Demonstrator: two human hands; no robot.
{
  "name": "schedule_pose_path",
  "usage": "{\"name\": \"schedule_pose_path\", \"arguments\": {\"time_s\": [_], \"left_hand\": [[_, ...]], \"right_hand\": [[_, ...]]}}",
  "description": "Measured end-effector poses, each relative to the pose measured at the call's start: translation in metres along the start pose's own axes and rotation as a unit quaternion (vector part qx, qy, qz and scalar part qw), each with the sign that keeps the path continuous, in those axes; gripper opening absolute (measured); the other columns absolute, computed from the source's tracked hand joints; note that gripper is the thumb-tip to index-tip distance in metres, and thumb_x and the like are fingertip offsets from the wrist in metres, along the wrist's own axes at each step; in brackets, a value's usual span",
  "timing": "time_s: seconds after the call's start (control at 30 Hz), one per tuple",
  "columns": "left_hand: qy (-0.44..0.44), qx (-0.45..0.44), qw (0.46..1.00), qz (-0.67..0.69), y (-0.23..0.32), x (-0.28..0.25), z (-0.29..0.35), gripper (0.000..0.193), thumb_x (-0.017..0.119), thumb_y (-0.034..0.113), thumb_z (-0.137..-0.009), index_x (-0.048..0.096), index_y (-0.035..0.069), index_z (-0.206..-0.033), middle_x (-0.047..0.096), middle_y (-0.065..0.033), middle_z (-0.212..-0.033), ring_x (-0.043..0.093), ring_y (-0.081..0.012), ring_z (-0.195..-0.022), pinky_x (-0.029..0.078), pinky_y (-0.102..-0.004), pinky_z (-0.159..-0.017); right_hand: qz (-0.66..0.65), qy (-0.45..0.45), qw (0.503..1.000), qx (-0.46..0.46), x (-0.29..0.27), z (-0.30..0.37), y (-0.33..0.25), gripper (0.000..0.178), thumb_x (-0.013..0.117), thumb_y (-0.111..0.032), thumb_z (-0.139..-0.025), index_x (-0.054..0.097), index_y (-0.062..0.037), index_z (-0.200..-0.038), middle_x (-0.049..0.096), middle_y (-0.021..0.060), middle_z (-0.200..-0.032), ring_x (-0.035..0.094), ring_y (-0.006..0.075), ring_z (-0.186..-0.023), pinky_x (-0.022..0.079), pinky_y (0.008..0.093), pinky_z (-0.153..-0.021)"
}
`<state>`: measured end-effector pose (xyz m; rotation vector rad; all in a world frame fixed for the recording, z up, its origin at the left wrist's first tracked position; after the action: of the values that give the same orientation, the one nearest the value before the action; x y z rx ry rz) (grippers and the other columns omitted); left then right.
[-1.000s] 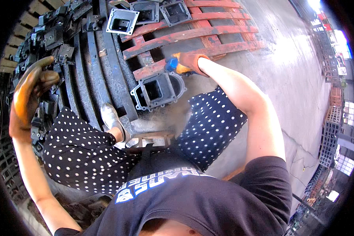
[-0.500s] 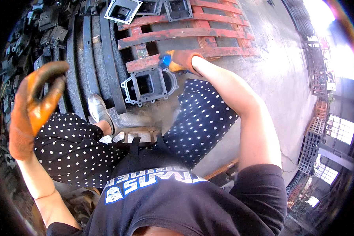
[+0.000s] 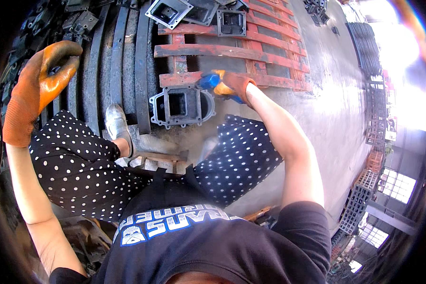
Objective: The person repeatedly picks up dark metal castings from a pile, wipes them with a blue tool, and places them onto a red wooden pallet. The process is continuous and repetitive.
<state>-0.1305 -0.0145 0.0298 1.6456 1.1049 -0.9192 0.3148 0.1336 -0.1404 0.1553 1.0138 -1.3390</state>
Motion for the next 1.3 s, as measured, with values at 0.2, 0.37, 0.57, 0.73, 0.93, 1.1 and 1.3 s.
{"name": "schedule_pose_path", "arguments": {"time_s": [0.2, 0.37, 0.57, 0.73, 0.93, 1.1, 1.3], "left_hand": [[-0.012, 0.011, 1.000, -0.001, -0.003, -0.004, 0.008, 0.052, 0.073, 0.010, -0.081, 0.052, 0.003, -0.128, 0.064, -0.0114, -0.117, 0.064, -0.0207, -0.106, 0.050, -0.0298, -0.095], [-0.033, 0.038, 0.998, 0.028, 0.002, -0.010, 0.005, 0.053, 0.071, 0.009, -0.083, 0.050, 0.003, -0.131, 0.064, -0.0117, -0.117, 0.064, -0.0194, -0.106, 0.050, -0.0299, -0.097], [-0.017, 0.091, 0.995, 0.045, 0.039, -0.015, -0.012, 0.048, 0.072, 0.009, -0.083, 0.053, 0.004, -0.127, 0.065, -0.0120, -0.113, 0.065, -0.0204, -0.102, 0.052, -0.0311, -0.091], [-0.011, 0.061, 0.998, -0.023, 0.027, -0.003, -0.017, 0.048, 0.075, 0.012, -0.079, 0.056, 0.006, -0.123, 0.066, -0.0111, -0.107, 0.066, -0.0228, -0.098, 0.054, -0.0321, -0.087], [-0.041, 0.032, 0.999, -0.008, 0.031, -0.004, -0.024, 0.045, 0.075, 0.010, -0.079, 0.058, 0.006, -0.121, 0.067, -0.0104, -0.105, 0.067, -0.0234, -0.097, 0.054, -0.0330, -0.086], [-0.051, 0.026, 0.998, -0.019, 0.028, -0.008, -0.017, 0.046, 0.075, 0.010, -0.079, 0.057, 0.006, -0.121, 0.067, -0.0102, -0.105, 0.067, -0.0248, -0.098, 0.054, -0.0329, -0.087], [-0.006, 0.069, 0.996, 0.047, 0.035, -0.012, -0.012, 0.046, 0.076, 0.013, -0.079, 0.058, 0.007, -0.121, 0.067, -0.0100, -0.104, 0.067, -0.0248, -0.096, 0.055, -0.0326, -0.084]], "right_hand": [[-0.028, 0.001, 1.000, -0.006, 0.010, -0.006, 0.000, 0.054, 0.061, -0.017, -0.075, 0.055, -0.0118, -0.129, 0.068, 0.0080, -0.108, 0.063, 0.0192, -0.093, 0.049, 0.0333, -0.077], [-0.021, 0.001, 1.000, -0.006, 0.011, -0.004, -0.002, 0.055, 0.061, -0.014, -0.075, 0.055, -0.0118, -0.129, 0.068, 0.0075, -0.107, 0.063, 0.0178, -0.092, 0.049, 0.0328, -0.076], [0.007, -0.003, 1.000, 0.003, 0.005, -0.002, -0.005, 0.056, 0.060, -0.012, -0.074, 0.055, -0.0118, -0.129, 0.068, 0.0070, -0.106, 0.062, 0.0161, -0.090, 0.049, 0.0322, -0.074], [-0.060, 0.005, 0.998, -0.025, -0.002, -0.008, -0.020, 0.057, 0.059, -0.010, -0.073, 0.055, -0.0118, -0.129, 0.068, 0.0065, -0.105, 0.062, 0.0147, -0.089, 0.049, 0.0318, -0.072], [-0.085, -0.031, 0.996, 0.014, 0.000, -0.024, -0.054, 0.059, 0.059, -0.007, -0.072, 0.054, -0.0109, -0.131, 0.067, 0.0018, -0.100, 0.060, 0.0107, -0.086, 0.048, 0.0289, -0.072], [-0.065, -0.052, 0.990, -0.113, 0.018, -0.038, -0.062, 0.051, 0.062, -0.017, -0.078, 0.056, -0.0112, -0.129, 0.067, 0.0034, -0.107, 0.062, 0.0168, -0.097, 0.048, 0.0307, -0.083], [-0.129, -0.095, 0.985, -0.062, 0.018, -0.039, -0.077, 0.045, 0.061, -0.016, -0.084, 0.056, -0.0126, -0.128, 0.066, 0.0038, -0.108, 0.062, 0.0140, -0.100, 0.047, 0.0293, -0.087]]}}
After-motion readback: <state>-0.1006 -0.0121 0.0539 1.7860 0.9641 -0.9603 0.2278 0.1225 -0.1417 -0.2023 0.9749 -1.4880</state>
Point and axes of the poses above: each hand's wrist, its own z-axis away from the middle knuckle, its own x-axis out of the palm, y = z × x, the point moved 1 cm from there along -z, towards the middle knuckle
